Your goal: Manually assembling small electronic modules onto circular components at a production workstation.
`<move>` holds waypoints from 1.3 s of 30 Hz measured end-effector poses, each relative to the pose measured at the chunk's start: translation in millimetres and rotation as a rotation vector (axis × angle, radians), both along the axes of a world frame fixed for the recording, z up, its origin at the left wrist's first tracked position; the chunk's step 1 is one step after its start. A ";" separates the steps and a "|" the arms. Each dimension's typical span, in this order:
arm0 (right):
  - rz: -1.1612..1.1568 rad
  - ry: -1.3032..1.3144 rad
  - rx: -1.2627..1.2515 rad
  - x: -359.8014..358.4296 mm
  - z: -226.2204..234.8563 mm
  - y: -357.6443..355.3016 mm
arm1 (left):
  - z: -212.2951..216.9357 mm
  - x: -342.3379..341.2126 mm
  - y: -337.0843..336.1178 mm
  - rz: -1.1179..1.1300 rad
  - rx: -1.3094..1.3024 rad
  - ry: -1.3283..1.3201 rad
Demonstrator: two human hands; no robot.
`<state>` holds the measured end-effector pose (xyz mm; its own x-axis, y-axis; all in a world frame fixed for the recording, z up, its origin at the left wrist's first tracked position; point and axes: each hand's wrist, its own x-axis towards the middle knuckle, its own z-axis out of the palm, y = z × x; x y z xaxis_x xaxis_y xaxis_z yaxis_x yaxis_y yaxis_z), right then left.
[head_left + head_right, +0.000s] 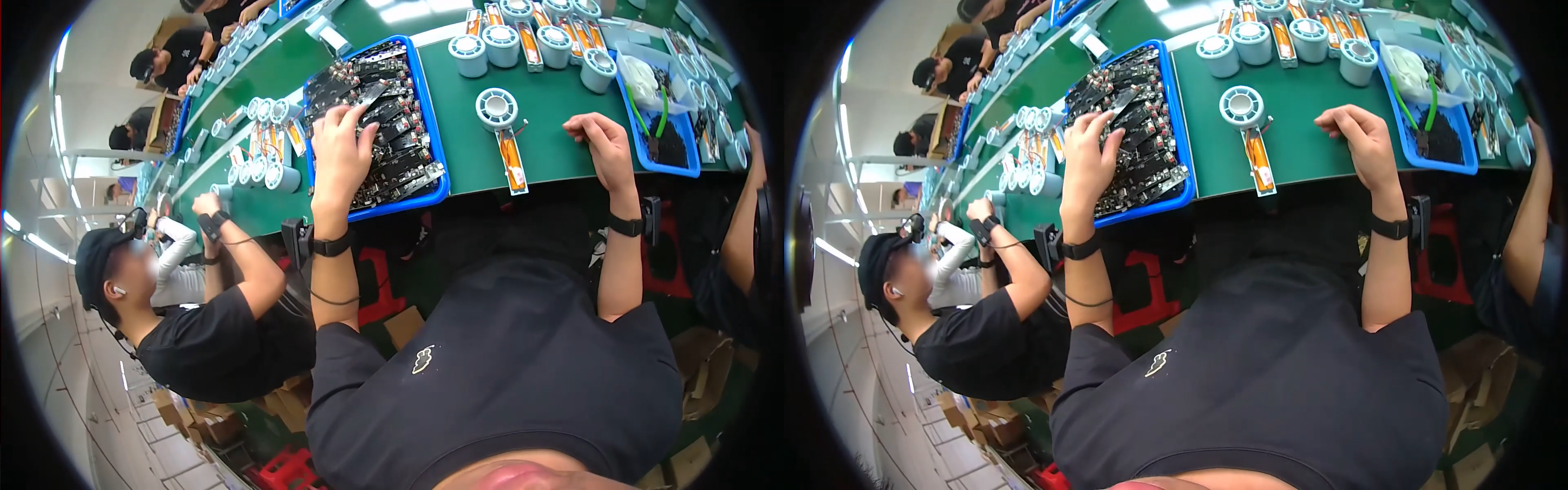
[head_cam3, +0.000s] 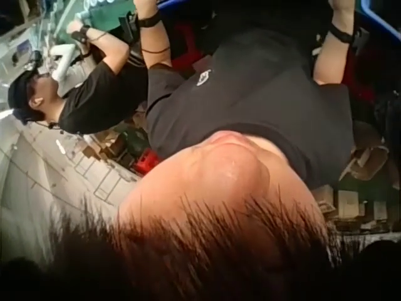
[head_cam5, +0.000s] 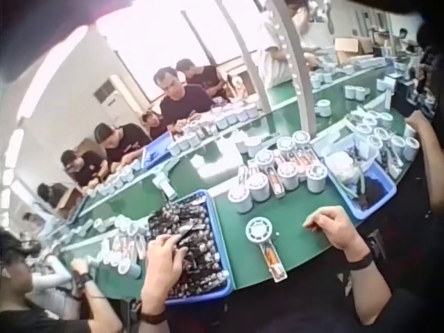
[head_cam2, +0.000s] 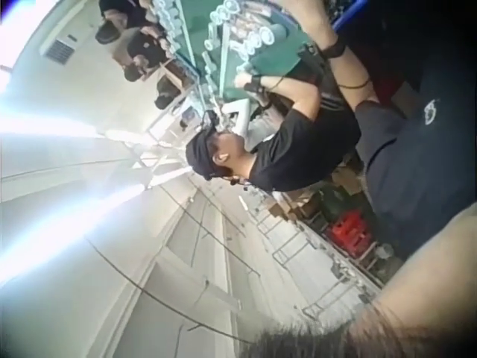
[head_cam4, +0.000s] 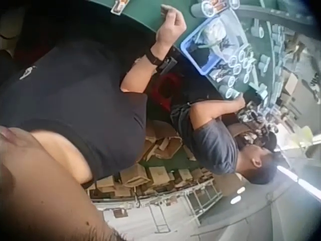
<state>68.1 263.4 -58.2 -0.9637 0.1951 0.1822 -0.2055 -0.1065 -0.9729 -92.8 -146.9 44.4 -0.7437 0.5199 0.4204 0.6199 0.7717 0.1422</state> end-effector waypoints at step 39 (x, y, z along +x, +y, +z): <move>0.254 0.267 1.014 -22.4 74.8 -92.4 | -60.8 128.0 123.8 -0.217 1.004 -0.791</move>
<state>45.7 171.0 16.6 -0.8599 -0.3650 0.3569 -0.5097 0.6545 -0.5585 35.2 -23.2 -16.4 -0.9085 0.3761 0.1821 0.2003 0.0097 0.9797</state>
